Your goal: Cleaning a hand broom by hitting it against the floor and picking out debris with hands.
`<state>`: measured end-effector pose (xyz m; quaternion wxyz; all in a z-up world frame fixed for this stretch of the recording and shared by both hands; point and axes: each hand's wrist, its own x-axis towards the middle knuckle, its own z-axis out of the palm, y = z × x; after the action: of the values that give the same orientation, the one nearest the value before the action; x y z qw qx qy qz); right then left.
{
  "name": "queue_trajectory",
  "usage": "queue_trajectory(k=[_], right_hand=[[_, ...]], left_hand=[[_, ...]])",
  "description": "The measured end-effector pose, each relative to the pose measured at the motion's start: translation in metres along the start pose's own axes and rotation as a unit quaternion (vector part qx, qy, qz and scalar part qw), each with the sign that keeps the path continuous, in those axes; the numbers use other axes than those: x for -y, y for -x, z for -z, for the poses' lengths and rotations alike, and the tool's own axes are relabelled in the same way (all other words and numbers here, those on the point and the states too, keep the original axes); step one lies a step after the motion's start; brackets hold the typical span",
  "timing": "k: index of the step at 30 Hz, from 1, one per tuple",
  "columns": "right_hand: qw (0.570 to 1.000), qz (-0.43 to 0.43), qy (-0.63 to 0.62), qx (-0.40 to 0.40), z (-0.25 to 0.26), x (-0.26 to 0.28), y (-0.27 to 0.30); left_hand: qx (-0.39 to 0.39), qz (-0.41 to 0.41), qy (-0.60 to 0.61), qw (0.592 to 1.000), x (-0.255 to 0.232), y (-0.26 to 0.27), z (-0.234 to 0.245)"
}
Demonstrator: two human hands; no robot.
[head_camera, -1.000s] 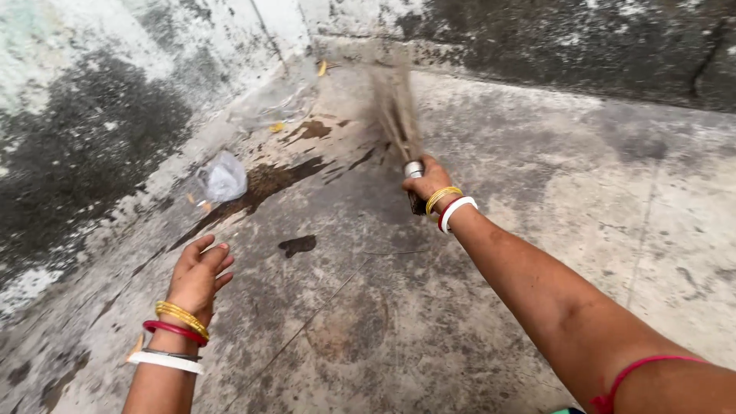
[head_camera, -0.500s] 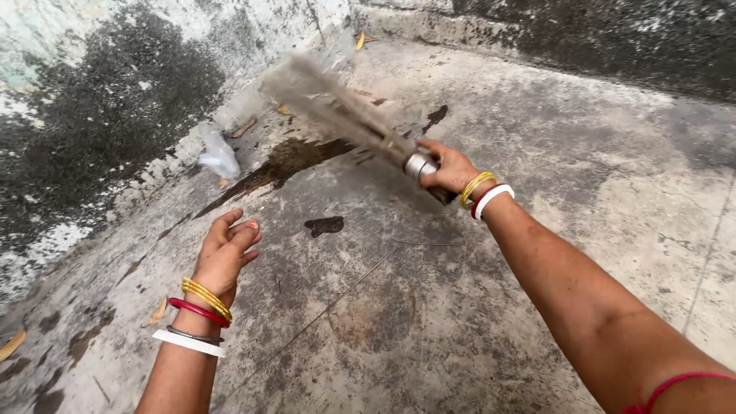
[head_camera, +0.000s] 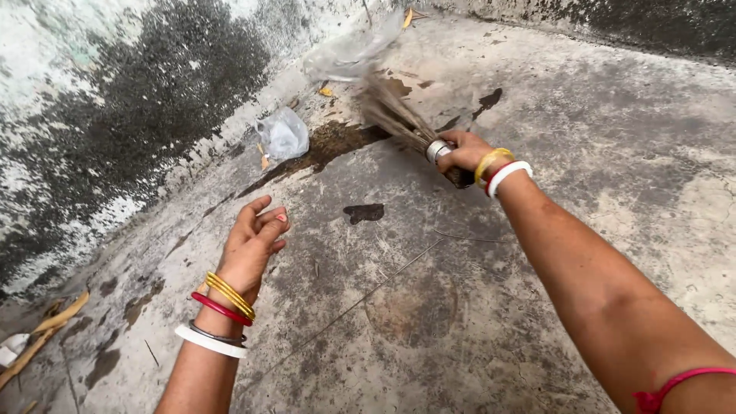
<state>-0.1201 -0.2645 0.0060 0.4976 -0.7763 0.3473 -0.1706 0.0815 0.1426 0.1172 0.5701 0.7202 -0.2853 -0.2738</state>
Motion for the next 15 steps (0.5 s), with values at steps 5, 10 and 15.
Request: queue_trajectory(k=[5,10,15], right_hand=[[0.995,0.057,-0.084,0.019,0.030,-0.007,0.048],[0.988,0.042,-0.136,-0.059,0.016,-0.007,0.037],[0.986,0.013,-0.069,-0.150,-0.037,-0.036,-0.023]], left_hand=[[-0.014,0.001,0.011,1.000,-0.005,-0.001,0.015],[-0.028,0.007,0.011,1.000,-0.001,0.002,0.022],[-0.028,0.020,-0.002,0.999,-0.003,0.005,0.015]])
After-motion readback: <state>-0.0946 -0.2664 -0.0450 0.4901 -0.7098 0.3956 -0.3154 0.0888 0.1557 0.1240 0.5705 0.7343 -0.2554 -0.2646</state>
